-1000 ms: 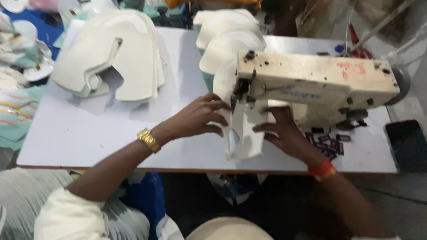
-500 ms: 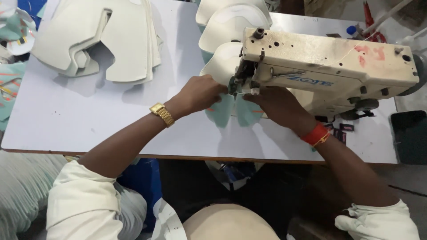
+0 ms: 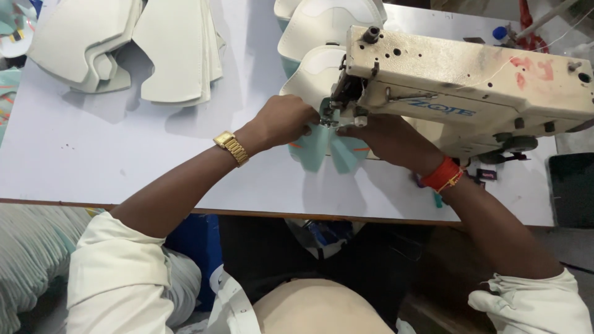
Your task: The person operates a sewing machine to stitch light blue and white fabric pieces. They repeatedly pick up a pair of pieces, align them under the presser foot, sew along the edge, and place the finished item aside. The process is repeated continuously throughout the clip.
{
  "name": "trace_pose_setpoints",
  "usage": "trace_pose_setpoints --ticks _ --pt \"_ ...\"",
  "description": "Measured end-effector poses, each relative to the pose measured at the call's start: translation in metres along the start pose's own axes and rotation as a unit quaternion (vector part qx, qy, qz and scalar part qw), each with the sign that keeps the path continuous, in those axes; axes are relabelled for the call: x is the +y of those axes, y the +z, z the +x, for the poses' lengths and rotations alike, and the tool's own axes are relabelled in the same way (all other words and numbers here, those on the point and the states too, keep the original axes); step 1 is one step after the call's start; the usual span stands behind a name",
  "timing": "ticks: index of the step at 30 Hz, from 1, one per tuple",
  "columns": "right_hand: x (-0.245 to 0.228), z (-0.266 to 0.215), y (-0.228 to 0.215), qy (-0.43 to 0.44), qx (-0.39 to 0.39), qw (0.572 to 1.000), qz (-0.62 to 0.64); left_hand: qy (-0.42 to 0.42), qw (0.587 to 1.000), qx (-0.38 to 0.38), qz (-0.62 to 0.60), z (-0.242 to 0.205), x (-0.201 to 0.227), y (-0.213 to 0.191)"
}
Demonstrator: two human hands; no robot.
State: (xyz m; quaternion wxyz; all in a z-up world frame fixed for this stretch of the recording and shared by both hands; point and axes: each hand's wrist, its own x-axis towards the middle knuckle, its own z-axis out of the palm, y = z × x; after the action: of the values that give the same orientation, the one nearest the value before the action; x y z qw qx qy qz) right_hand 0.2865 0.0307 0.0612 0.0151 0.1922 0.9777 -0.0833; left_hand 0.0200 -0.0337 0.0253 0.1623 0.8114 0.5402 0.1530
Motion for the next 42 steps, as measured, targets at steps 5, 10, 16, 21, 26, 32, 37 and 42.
trace_pose_setpoints --ticks 5,10,16,21,26,32,37,42 --pt "0.004 0.003 0.003 -0.024 0.005 0.999 -0.021 -0.004 1.0 -0.005 0.014 0.001 -0.001 0.004" --pt "0.009 0.007 0.005 -0.009 -0.018 1.0 0.011 -0.007 1.0 0.009 0.002 0.004 -0.005 0.003" --pt "0.027 0.005 0.029 -0.038 0.028 0.999 0.007 0.006 0.998 0.052 0.017 0.002 -0.007 0.007" --pt "0.022 0.013 0.023 0.081 -0.057 0.994 0.047 0.003 0.999 0.05 0.004 0.009 -0.011 0.004" --pt "0.032 0.014 0.033 0.081 -0.062 0.995 0.014 0.006 0.998 0.062 0.009 0.014 -0.016 0.006" --pt "0.059 0.013 0.066 0.053 0.002 0.998 -0.018 0.013 0.997 0.075 0.027 0.019 -0.023 0.012" --pt "0.064 0.014 0.068 0.021 0.079 0.997 -0.005 0.027 0.997 0.078 -0.001 0.022 -0.027 0.011" --pt "0.069 0.007 0.079 0.067 0.039 0.997 -0.012 0.027 0.995 0.09 0.02 0.022 -0.028 0.015"
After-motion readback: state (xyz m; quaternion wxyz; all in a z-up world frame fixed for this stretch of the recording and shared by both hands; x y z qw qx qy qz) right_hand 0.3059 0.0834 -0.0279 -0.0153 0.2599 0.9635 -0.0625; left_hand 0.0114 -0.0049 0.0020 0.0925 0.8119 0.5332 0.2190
